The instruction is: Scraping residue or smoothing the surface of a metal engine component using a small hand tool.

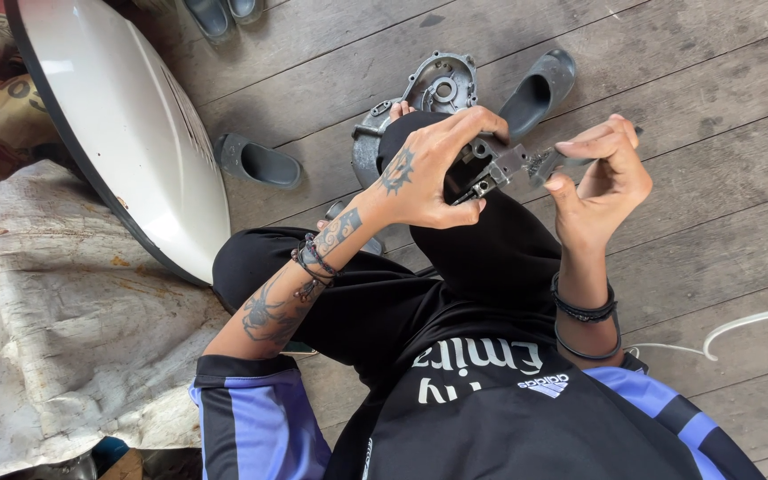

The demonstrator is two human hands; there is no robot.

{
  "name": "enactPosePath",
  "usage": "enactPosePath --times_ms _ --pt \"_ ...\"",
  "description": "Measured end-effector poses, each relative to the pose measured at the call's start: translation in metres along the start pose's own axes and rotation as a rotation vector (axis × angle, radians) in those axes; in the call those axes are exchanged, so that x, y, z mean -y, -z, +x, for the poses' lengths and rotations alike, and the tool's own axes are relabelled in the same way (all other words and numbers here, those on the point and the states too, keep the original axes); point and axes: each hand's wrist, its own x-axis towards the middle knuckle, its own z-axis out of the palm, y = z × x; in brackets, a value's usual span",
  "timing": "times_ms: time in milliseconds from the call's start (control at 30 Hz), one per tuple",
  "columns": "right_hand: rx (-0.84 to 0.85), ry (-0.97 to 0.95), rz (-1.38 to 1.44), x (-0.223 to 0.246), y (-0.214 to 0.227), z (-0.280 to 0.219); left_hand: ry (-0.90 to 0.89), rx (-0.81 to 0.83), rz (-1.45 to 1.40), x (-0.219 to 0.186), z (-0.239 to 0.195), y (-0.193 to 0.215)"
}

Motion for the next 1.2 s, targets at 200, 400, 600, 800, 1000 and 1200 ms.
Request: enactPosePath --times_ms 200,400,600,800,1000,1200 --pt "0.039 -0.084 0.157 0.001 -0.008 -0.007 0.001 0.007 0.001 -0.001 -0.001 0.0" --pt "0.051 -0.198 0.223 0.005 -0.008 0.003 -0.037 -0.026 0.008 0.003 0.0 -0.001" --pt "0.085 -0.353 0.179 0.009 -0.003 0.0 -0.186 -0.199 0.155 0.003 -0.004 -0.017" --pt "0.131 -0.353 0.239 0.044 0.004 0.002 -0.711 -0.315 0.496 0.002 0.005 -0.021" --pt "0.299 -0.274 0.288 0.033 0.029 -0.018 -0.727 -0.289 0.484 0.01 0.0 -0.02" --pt "0.4 -0.242 0.286 0.021 0.044 -0.016 -0.718 -0.264 0.456 0.012 -0.001 -0.022"
